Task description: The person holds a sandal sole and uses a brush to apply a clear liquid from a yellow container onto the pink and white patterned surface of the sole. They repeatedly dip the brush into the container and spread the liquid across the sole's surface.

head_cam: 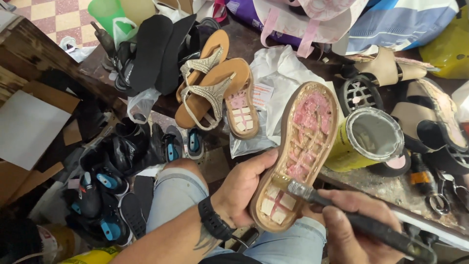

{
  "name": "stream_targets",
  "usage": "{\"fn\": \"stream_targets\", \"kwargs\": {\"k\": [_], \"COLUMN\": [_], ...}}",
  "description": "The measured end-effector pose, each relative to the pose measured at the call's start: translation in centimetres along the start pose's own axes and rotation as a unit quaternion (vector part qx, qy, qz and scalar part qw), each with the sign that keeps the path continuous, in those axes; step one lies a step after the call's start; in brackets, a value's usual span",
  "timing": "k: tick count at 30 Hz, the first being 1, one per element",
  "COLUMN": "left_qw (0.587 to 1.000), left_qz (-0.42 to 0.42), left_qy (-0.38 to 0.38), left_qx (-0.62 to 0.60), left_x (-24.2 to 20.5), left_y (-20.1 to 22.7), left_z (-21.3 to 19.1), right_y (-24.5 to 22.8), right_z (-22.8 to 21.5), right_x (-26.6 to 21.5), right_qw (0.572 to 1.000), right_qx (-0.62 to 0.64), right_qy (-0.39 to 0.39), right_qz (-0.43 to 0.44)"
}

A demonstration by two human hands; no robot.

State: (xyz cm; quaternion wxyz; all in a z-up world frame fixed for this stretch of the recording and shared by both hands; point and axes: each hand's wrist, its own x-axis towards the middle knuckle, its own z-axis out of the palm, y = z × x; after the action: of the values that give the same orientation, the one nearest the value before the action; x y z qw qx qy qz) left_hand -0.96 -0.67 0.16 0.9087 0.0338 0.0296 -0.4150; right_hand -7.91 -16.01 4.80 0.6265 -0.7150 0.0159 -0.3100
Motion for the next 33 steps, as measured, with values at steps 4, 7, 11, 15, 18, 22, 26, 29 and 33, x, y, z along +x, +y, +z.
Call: {"fn": "stream_targets", "kwargs": {"k": [4, 7, 11, 15, 18, 22, 26, 29, 33], "left_qw": [0.999, 0.999, 0.998, 0.999, 0.989, 0.993, 0.985, 0.987, 0.992], "left_qz": [0.018, 0.034, 0.036, 0.009, 0.054, 0.069, 0.073, 0.051, 0.031], "left_qy": [0.017, 0.012, 0.004, 0.003, 0.093, 0.031, 0.073, 0.083, 0.008], "left_qx": [0.043, 0.035, 0.054, 0.042, 0.097, 0.092, 0.14, 0.131, 0.126], "left_x": [0.6, 0.9, 0.8, 1.0, 1.1, 0.7, 0.6, 0.7, 0.7], "left_y": [0.2, 0.3, 0.6, 0.4, 0.5, 1.0, 1.0, 0.9, 0.8], "left_z": [-0.3, -0.8, -0.8, -0.8, -0.5, -1.0, -0.7, -1.3, -2.2], "right_y": [-0.4, -0.4, -1.5, -1.7, -1.6, -2.2, -1.7, -2.0, -4.0], "right_z": [-1.2, -2.0, -1.5, -0.3, -0.8, -1.7, -3.0, -3.0, -2.2], "right_x": [-1.1, -1.6, 0.2, 1.3, 0.7, 2.0, 5.9, 8.6, 10.9], "right_qw": [0.998, 0.996, 0.994, 0.997, 0.994, 0.983, 0.937, 0.893, 0.87], "right_qx": [0.001, -0.018, -0.034, -0.04, -0.011, 0.03, -0.001, -0.022, -0.091], "right_qy": [-0.06, -0.055, -0.102, -0.058, -0.099, -0.147, -0.335, -0.436, -0.47], "right_qz": [0.004, 0.072, 0.007, 0.022, 0.037, 0.108, 0.096, 0.111, 0.121]}}
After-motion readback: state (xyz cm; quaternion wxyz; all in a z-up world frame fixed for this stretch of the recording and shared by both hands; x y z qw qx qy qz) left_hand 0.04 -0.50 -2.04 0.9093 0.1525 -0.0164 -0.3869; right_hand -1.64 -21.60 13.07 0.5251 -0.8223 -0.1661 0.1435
